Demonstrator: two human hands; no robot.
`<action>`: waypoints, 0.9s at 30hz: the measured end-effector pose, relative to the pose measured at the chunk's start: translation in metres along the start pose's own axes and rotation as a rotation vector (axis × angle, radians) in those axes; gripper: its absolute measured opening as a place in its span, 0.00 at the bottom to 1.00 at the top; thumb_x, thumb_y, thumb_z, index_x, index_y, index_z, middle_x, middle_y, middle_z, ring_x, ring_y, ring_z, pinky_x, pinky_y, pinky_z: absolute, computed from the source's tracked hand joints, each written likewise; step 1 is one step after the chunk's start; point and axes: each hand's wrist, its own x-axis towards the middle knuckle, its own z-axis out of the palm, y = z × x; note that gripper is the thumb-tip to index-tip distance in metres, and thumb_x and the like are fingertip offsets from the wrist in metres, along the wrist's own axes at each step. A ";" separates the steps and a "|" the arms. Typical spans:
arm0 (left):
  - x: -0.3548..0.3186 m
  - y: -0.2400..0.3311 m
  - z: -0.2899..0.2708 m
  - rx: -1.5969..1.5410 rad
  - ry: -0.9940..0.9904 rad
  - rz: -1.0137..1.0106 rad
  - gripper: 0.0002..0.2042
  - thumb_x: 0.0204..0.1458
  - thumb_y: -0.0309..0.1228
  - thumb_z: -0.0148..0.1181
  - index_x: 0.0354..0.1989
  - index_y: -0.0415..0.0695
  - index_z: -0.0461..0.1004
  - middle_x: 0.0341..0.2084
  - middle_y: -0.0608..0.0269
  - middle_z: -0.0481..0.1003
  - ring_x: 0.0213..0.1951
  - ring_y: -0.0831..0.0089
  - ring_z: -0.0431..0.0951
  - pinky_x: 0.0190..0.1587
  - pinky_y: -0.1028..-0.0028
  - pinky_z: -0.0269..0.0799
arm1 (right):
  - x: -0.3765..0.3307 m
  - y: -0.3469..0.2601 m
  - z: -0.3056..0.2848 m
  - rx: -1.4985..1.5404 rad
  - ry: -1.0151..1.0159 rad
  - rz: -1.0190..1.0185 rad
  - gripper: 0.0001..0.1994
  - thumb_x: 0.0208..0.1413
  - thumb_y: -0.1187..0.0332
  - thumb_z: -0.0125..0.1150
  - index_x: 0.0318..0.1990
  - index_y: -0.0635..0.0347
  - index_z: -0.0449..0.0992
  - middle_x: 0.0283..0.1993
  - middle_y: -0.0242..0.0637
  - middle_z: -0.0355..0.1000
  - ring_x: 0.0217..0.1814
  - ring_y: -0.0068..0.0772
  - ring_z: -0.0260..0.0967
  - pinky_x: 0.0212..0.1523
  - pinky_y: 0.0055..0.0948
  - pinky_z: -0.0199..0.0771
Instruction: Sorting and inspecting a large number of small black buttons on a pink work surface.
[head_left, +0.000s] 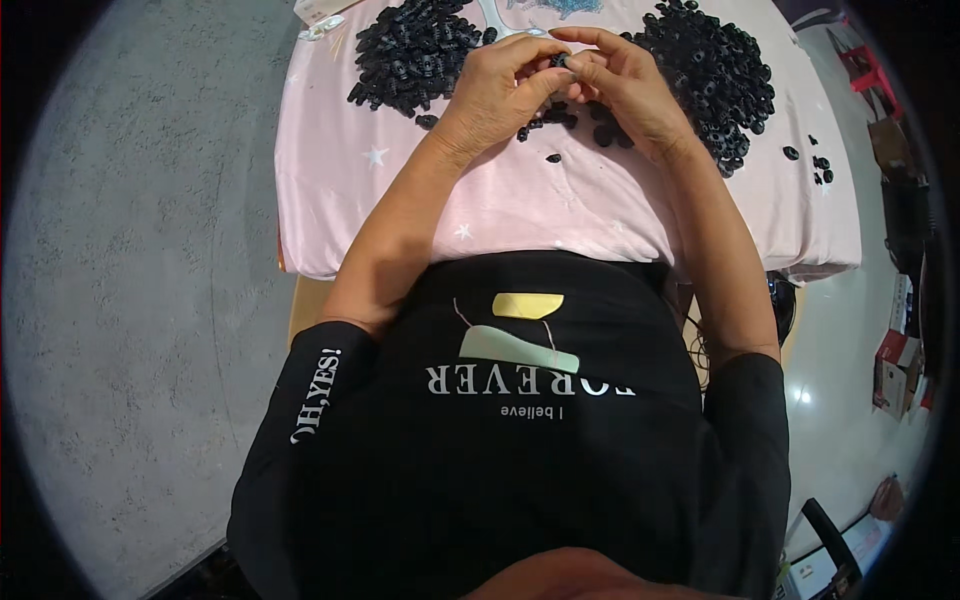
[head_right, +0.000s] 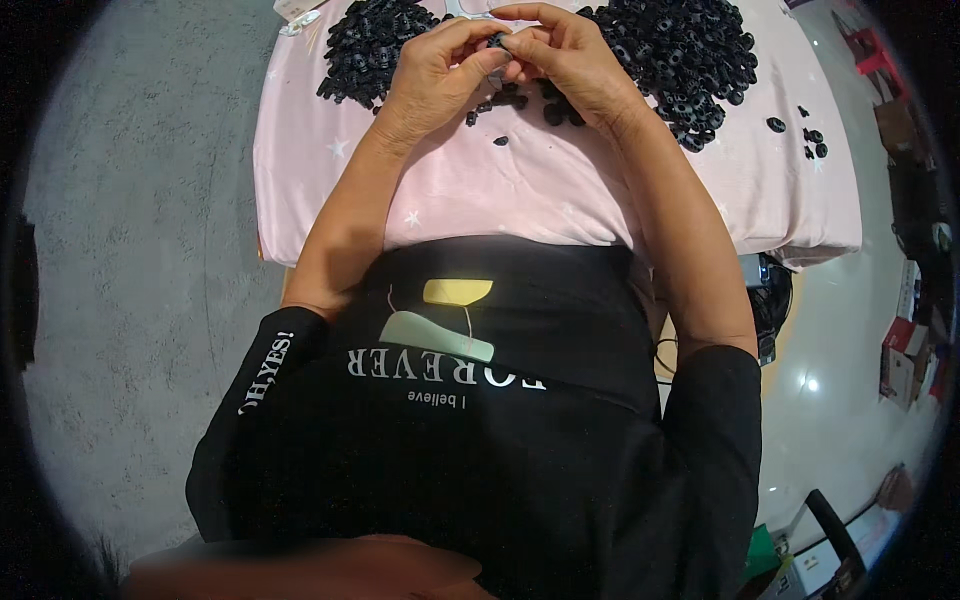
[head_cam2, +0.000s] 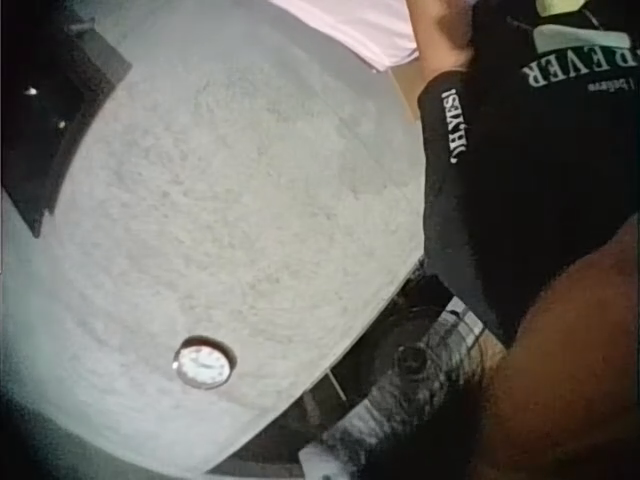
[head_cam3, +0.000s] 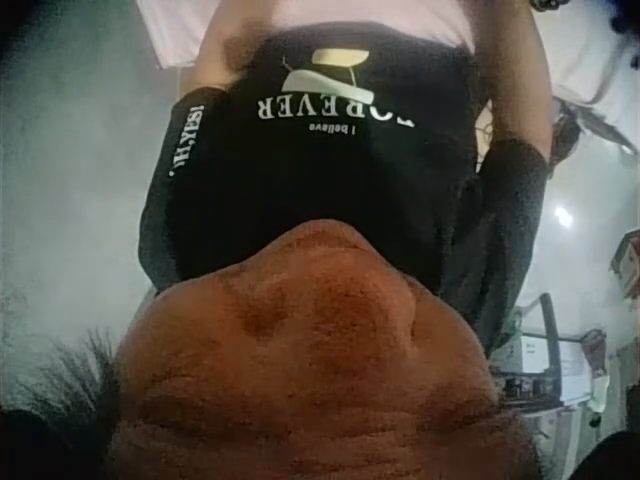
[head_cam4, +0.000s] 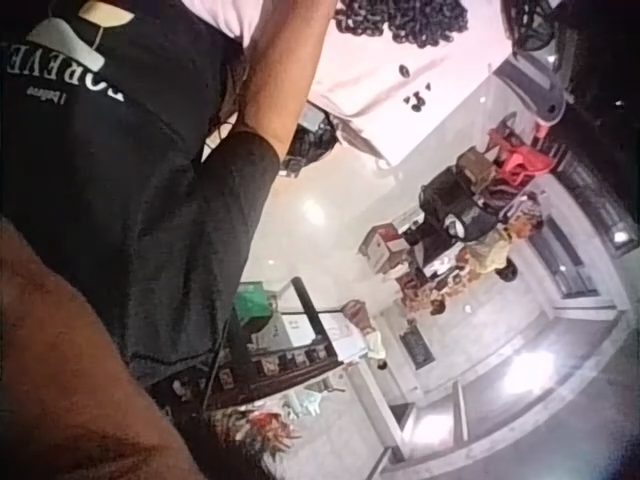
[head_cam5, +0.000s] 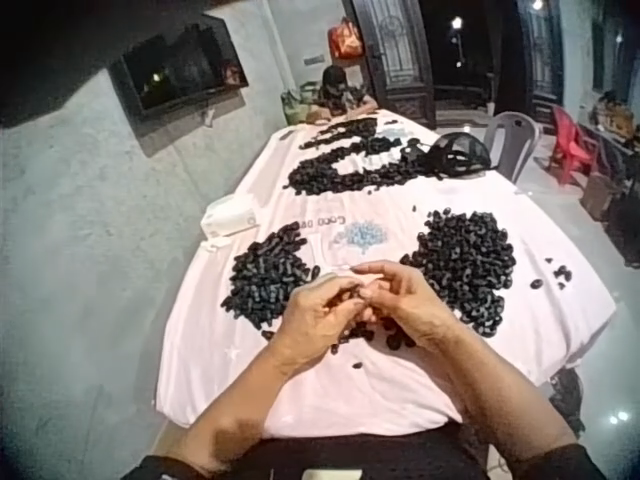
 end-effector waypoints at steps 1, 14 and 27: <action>0.001 0.001 0.000 0.001 0.001 0.000 0.13 0.56 0.24 0.61 0.49 0.37 0.75 0.36 0.63 0.77 0.35 0.79 0.78 0.39 0.80 0.74 | 0.000 0.001 -0.001 0.000 -0.001 -0.001 0.20 0.62 0.65 0.60 0.60 0.61 0.69 0.37 0.28 0.73 0.35 0.12 0.68 0.39 0.12 0.71; 0.006 -0.007 -0.041 0.295 0.308 -0.198 0.12 0.46 0.30 0.68 0.39 0.38 0.79 0.23 0.58 0.75 0.24 0.69 0.75 0.31 0.71 0.72 | 0.005 0.007 -0.007 -0.109 0.122 -0.068 0.15 0.65 0.69 0.52 0.56 0.62 0.72 0.42 0.33 0.76 0.39 0.17 0.73 0.42 0.17 0.72; 0.002 -0.053 -0.041 0.783 0.228 0.141 0.10 0.50 0.26 0.55 0.39 0.42 0.79 0.44 0.59 0.77 0.50 0.57 0.72 0.54 0.58 0.65 | 0.010 0.011 -0.010 -0.077 0.328 -0.090 0.13 0.64 0.70 0.53 0.53 0.65 0.75 0.43 0.36 0.76 0.42 0.20 0.73 0.45 0.17 0.73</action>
